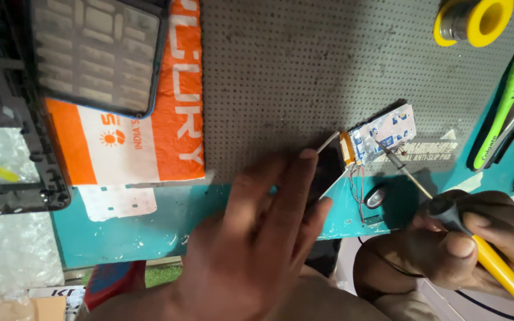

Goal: The person uses a soldering iron to work on the exposed circuit board of a disassembled mobile phone. They hold the phone steady with one hand while applying the soldering iron to specific points on the board with the other hand. The task involves precise manipulation of the tool on the electronic components.

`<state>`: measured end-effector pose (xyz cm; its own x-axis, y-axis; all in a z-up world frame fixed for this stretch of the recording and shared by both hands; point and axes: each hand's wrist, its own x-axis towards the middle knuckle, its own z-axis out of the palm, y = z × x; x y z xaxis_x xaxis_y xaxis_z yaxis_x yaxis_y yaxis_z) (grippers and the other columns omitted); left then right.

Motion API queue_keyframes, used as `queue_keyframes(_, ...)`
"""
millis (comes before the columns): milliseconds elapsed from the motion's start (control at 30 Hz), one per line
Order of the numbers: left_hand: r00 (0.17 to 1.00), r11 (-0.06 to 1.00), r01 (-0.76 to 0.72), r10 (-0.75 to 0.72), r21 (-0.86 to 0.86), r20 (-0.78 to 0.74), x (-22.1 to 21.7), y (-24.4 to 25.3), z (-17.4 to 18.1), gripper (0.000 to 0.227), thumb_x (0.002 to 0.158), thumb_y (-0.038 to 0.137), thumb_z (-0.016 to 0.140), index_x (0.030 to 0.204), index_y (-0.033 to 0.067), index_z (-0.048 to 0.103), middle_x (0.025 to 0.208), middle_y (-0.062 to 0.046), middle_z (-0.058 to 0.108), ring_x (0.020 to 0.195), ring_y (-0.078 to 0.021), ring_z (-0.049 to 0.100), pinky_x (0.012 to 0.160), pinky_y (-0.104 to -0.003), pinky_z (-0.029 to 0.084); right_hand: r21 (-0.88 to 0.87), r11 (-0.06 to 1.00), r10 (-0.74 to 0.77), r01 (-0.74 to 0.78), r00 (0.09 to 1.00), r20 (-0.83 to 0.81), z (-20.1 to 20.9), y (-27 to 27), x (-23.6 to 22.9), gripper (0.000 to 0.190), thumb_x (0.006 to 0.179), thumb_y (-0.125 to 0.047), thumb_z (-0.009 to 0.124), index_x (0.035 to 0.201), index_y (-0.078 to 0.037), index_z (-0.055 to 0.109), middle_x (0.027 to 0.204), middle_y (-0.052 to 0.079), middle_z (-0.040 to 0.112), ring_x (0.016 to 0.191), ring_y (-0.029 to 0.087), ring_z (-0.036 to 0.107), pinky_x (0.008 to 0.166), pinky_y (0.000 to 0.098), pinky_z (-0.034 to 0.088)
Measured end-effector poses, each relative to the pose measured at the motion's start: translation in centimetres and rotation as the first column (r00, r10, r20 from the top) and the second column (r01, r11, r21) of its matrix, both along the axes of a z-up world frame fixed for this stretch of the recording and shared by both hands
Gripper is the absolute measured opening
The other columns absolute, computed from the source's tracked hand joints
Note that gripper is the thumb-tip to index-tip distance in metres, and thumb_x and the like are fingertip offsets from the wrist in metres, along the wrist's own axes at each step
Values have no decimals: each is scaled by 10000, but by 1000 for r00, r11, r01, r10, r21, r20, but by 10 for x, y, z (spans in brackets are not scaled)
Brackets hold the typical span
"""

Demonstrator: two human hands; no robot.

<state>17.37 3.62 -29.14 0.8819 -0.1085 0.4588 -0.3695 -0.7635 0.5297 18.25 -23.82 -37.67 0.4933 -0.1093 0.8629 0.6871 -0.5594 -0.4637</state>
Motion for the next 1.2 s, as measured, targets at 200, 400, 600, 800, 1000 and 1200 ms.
queue_keyframes(200,994,974,-105,98,202,47,1,-8,14,341,1003,281,672,1210,12,701,1217,-146,648,803,-195,671,629,-312,543,-18,1000,-11,11,1000,-23,-3,-8,-9,447,1087,-366,697,1068,35,501,908,178,559,691,293,580,637,359,506)
queue_keyframes(400,993,959,22,-53,283,104,10,-3,23,373,915,220,626,1220,18,702,1211,-128,647,906,-250,636,729,-409,496,-3,999,53,-53,995,-80,3,-22,-11,454,1074,-374,692,1024,35,501,840,147,544,651,268,584,614,360,503)
queue_keyframes(600,975,962,121,-162,245,154,23,6,23,393,892,217,605,1221,18,689,1160,-198,634,944,-320,649,729,-415,523,26,1000,-8,7,1000,14,-2,-6,-4,438,1084,-357,678,1003,26,483,827,134,523,577,259,586,556,354,531)
queue_keyframes(800,941,928,181,-260,324,217,32,12,13,333,974,184,613,1258,27,687,1129,-202,639,794,-228,606,668,-343,517,3,999,46,-46,996,-72,-5,-25,-11,473,1087,-403,679,1080,35,502,782,163,539,588,282,579,583,366,490)
queue_keyframes(1000,923,914,256,-329,315,202,33,12,8,379,985,197,584,1299,-1,661,1137,-227,616,858,-256,630,710,-355,533,62,996,-65,64,997,27,-7,-7,-3,485,1060,-424,660,1063,35,504,800,174,535,546,271,548,543,355,503)
queue_keyframes(1200,919,901,249,-336,355,208,33,12,8,370,996,219,588,1287,-2,648,1122,-230,616,847,-234,628,671,-325,518,81,997,-2,2,1000,-10,1,-3,-5,508,1058,-453,657,1065,31,503,789,147,551,516,232,568,535,333,515)
